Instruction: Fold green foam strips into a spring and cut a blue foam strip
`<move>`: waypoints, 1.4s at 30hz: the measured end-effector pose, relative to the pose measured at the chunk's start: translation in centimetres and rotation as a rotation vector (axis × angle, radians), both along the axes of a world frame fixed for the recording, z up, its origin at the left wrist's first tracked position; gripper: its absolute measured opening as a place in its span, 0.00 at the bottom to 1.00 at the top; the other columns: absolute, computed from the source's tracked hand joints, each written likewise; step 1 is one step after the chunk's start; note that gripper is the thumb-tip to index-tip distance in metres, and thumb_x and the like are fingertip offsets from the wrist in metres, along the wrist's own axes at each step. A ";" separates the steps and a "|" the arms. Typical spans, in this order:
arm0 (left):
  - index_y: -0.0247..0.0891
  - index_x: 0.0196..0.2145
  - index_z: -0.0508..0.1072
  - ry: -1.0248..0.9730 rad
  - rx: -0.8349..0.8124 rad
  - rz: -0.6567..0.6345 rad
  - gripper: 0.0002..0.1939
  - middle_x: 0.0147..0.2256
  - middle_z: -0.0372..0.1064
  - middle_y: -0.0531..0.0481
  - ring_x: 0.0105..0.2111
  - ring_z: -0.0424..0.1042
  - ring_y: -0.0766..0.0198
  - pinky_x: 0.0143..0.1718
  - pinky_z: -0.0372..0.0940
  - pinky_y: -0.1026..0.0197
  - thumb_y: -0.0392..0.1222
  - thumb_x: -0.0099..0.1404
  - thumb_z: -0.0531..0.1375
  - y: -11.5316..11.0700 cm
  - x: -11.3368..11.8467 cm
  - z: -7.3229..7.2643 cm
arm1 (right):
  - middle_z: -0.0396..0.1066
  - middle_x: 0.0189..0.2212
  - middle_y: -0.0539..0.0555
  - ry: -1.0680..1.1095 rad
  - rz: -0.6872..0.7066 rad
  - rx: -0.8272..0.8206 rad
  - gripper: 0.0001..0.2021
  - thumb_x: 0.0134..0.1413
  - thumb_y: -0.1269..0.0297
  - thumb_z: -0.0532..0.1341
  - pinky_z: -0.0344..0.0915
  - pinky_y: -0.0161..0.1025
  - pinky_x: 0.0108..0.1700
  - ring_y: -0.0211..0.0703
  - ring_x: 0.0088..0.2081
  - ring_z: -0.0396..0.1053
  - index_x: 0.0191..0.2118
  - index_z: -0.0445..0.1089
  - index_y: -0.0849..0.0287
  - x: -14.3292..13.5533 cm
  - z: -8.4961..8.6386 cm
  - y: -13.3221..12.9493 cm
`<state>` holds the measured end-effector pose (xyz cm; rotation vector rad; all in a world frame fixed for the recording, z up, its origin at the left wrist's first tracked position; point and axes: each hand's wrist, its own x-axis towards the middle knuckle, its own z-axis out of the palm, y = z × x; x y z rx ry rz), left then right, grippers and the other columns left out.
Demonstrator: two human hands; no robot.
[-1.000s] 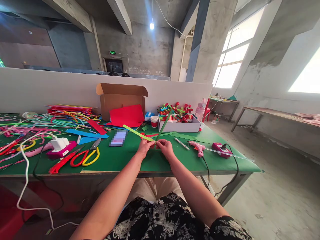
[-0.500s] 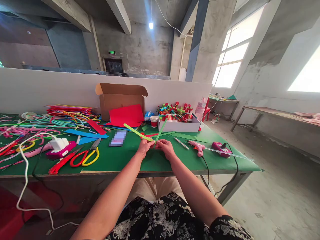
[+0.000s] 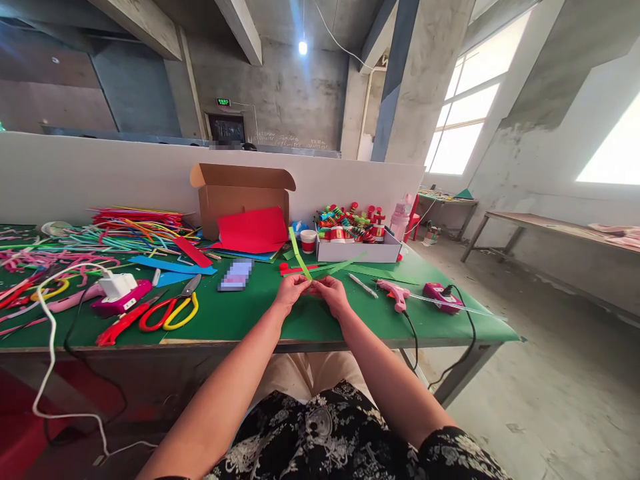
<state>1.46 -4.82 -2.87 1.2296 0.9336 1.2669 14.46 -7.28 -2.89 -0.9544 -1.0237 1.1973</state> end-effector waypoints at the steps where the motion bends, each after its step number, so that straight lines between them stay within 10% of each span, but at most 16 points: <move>1: 0.37 0.20 0.71 0.003 0.001 0.001 0.17 0.17 0.68 0.54 0.20 0.65 0.67 0.24 0.60 0.63 0.50 0.37 0.71 0.0 0.0 0.0 | 0.72 0.16 0.49 -0.013 -0.006 0.003 0.18 0.28 0.54 0.74 0.72 0.40 0.33 0.43 0.24 0.73 0.20 0.66 0.57 0.0 0.0 0.0; 42: 0.36 0.21 0.76 -0.058 0.046 0.001 0.18 0.20 0.71 0.52 0.22 0.67 0.67 0.27 0.65 0.62 0.51 0.38 0.72 0.0 0.1 0.1 | 0.71 0.20 0.47 0.110 0.094 -0.010 0.17 0.28 0.56 0.75 0.68 0.37 0.34 0.35 0.24 0.68 0.23 0.71 0.59 0.4 0.0 0.0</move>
